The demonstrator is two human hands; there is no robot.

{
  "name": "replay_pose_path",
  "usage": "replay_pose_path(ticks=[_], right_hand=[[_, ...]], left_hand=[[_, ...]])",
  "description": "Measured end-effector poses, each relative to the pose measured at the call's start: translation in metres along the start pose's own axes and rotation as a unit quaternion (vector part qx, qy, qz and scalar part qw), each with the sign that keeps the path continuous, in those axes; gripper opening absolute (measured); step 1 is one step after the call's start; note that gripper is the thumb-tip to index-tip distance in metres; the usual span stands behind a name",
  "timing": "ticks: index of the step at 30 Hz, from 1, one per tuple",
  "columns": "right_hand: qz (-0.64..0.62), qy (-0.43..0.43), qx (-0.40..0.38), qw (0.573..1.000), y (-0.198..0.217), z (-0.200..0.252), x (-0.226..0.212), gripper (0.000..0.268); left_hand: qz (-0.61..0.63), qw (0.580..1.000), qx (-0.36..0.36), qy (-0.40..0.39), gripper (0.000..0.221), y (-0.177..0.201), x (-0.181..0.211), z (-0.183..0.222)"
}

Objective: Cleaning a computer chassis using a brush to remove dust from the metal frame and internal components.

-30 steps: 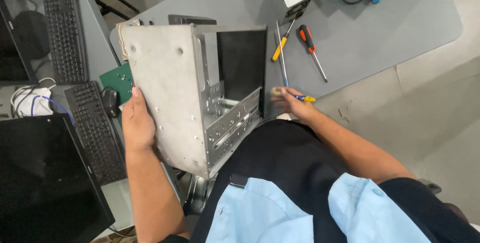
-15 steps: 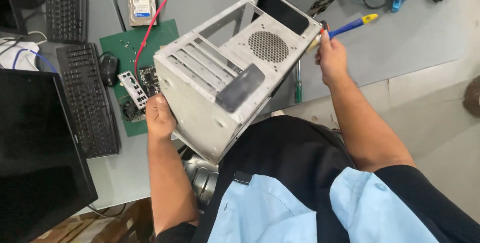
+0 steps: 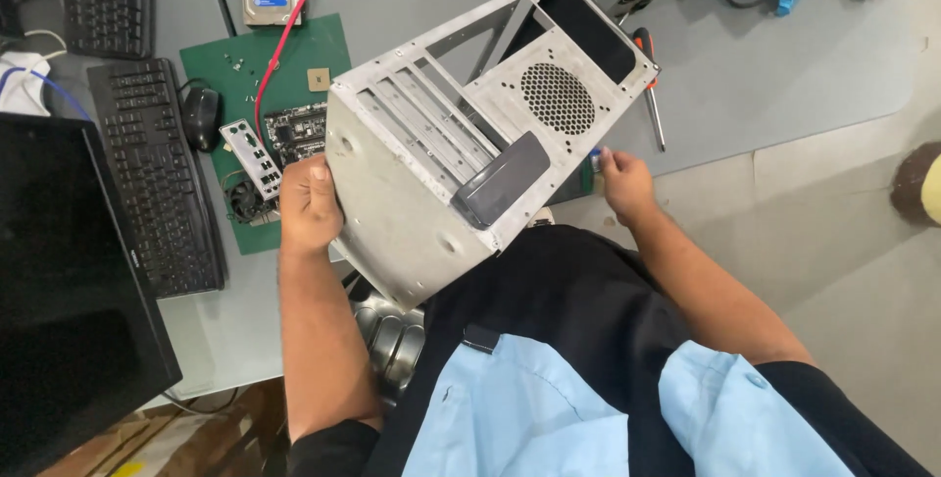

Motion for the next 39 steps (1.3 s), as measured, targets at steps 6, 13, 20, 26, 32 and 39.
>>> replay_pose_path(ticks=[6, 13, 20, 26, 32, 39], right_hand=[[-0.197, -0.026, -0.009, 0.980, -0.016, 0.012, 0.003, 0.027], [-0.099, 0.023, 0.000, 0.995, -0.005, 0.012, 0.014, 0.027], [-0.051, -0.021, -0.042, 0.998, -0.014, 0.016, 0.023, 0.023], [-0.155, -0.044, -0.005, 0.987, -0.008, 0.022, 0.015, 0.025], [-0.116, -0.013, 0.017, 0.993, -0.007, 0.025, 0.027, 0.035], [-0.215, 0.099, 0.016, 0.971, 0.000, 0.027, 0.034, 0.041]], left_hand=[[-0.004, 1.000, -0.020, 0.017, 0.054, 0.003, 0.010, -0.007], [-0.014, 1.000, -0.012, 0.022, 0.052, 0.006, 0.002, -0.003], [-0.035, 0.998, -0.053, -0.007, 0.054, -0.014, 0.027, -0.013], [-0.050, 0.996, -0.066, -0.011, 0.053, -0.021, 0.039, -0.017], [-0.056, 0.996, -0.064, 0.004, 0.052, -0.020, 0.038, -0.016], [-0.067, 0.997, -0.041, 0.027, 0.052, -0.009, 0.028, -0.001]])
Point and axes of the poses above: each hand's wrist, its own z-axis away from the middle knuckle, its own y-axis out of the back of the hand, x = y × z, the point moved 3 cm from there along -z, towards the middle knuckle, and after that the axes turned 8 degrees about y, right-handed, at the moved point
